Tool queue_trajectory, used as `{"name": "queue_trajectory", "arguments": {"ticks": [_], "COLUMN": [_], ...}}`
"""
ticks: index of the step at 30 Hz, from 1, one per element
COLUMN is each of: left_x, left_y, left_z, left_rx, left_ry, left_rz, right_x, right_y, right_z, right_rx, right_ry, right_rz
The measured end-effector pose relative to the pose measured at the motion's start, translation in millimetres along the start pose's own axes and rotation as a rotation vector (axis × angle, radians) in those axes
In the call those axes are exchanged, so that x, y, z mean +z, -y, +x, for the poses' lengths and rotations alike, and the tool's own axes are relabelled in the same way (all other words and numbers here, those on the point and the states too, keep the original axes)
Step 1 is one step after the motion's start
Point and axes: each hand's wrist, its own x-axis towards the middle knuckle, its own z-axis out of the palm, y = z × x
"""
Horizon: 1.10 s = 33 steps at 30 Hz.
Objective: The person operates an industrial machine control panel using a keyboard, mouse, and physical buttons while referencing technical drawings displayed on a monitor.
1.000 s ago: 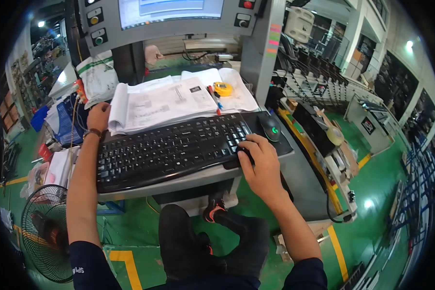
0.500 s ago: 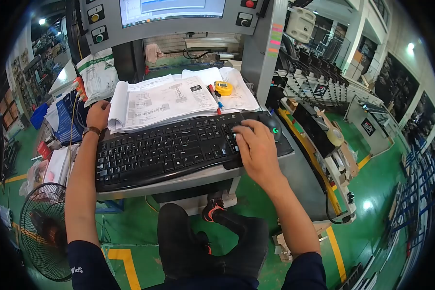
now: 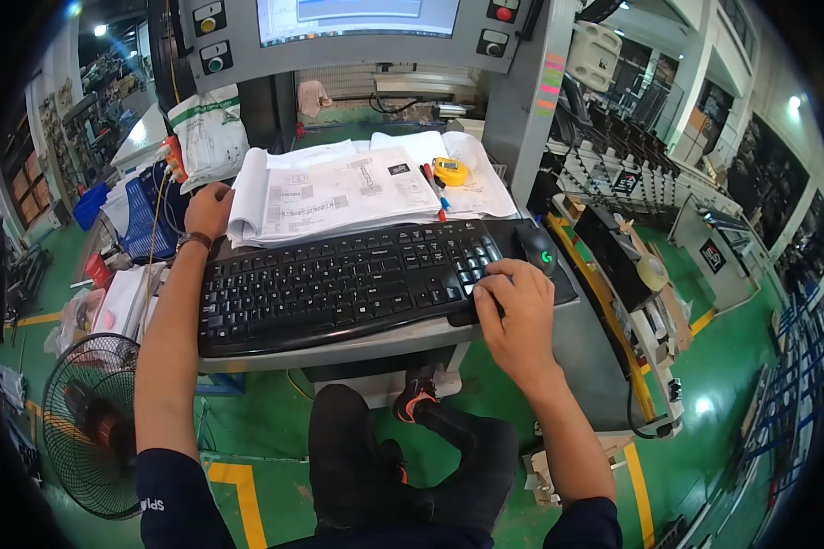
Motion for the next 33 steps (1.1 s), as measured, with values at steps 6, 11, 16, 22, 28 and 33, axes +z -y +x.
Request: {"name": "queue_trajectory", "arguments": {"ticks": [6,11,16,22,28,33], "left_x": [5,-1,1,-3,-2,-3], "left_y": [6,-1,-4,-4,-4,-1], "left_z": [-1,-6,-3,-5,-6,-3], "left_rx": [0.052,0.035,-0.004,-0.007,-0.005,0.01], "left_ry": [-0.04,-0.031,-0.015,-0.01,-0.028,-0.021], "left_rz": [-0.03,-0.038,-0.002,0.004,0.018,-0.017], "right_x": [30,36,19,13,7,2], "right_y": [47,57,45,43,40,19], "right_z": [34,29,9,4,3,-5], "right_rx": [-0.136,-0.169,-0.111,-0.148,-0.106,-0.069], "right_ry": [0.035,0.072,0.12,0.105,0.074,0.037], "right_rz": [0.213,0.162,0.154,0.133,0.149,0.082]}}
